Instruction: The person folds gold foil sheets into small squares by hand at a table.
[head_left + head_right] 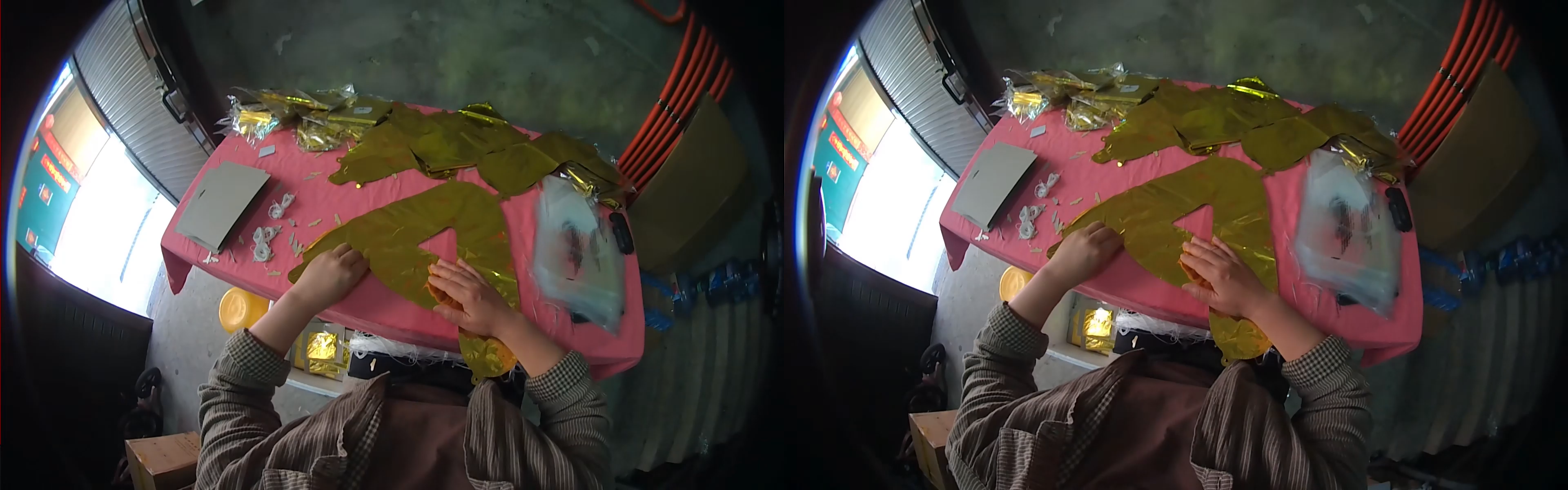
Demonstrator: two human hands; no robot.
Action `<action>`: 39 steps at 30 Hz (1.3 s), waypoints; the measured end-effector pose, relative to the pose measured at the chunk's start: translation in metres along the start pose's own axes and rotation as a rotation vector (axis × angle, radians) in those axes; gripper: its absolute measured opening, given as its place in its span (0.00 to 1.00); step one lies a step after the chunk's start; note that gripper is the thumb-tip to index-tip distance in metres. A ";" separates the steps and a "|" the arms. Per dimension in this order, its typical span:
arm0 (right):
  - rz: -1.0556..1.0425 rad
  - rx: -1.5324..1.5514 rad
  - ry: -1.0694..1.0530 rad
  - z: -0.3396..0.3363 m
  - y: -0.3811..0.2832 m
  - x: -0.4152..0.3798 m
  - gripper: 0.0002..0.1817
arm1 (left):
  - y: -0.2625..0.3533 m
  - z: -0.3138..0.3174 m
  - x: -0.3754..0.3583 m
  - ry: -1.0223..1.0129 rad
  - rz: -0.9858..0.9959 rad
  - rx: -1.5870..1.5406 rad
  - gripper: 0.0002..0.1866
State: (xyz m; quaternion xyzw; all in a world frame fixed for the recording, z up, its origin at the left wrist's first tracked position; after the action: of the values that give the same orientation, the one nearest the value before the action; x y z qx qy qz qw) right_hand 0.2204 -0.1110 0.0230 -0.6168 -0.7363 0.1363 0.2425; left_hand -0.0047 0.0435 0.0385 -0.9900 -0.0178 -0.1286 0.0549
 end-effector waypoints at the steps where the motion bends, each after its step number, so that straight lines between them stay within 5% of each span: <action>1: 0.003 0.006 0.001 0.000 0.000 0.000 0.27 | 0.000 0.001 0.001 0.000 -0.002 0.017 0.10; 8: 0.075 0.084 0.192 0.000 0.005 -0.003 0.21 | 0.000 0.005 0.003 -0.061 -0.083 0.070 0.12; 21: 0.017 -0.015 0.181 0.001 0.006 0.000 0.18 | 0.000 -0.012 0.006 -0.068 -0.167 0.016 0.06; 24: -0.030 -0.055 0.165 -0.001 0.006 0.002 0.18 | -0.005 -0.019 0.006 0.038 -0.242 -0.181 0.04; 30: -0.046 -0.123 0.106 -0.002 0.006 0.004 0.21 | -0.035 -0.027 0.009 -0.143 -0.499 -1.026 0.10; 34: -0.036 -0.196 0.096 -0.001 0.009 0.004 0.21 | -0.042 -0.021 0.009 -0.107 -0.454 -0.833 0.07; 39: -0.024 -0.249 0.041 -0.002 0.008 0.004 0.23 | -0.028 -0.025 0.012 -0.269 -0.459 -0.004 0.06</action>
State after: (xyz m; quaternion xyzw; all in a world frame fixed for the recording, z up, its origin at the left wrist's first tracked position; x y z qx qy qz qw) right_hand 0.2276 -0.1056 0.0218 -0.6358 -0.7498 0.0282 0.1808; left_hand -0.0006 0.0684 0.0688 -0.9684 -0.2486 -0.0048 0.0193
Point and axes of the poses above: each hand's wrist, its own x-axis towards the middle knuckle, its own z-axis out of the palm, y = z × x, the point moved 2 cm from there along x, towards the middle knuckle, and after that the axes turned 10 degrees about z, right-handed, at the moved point
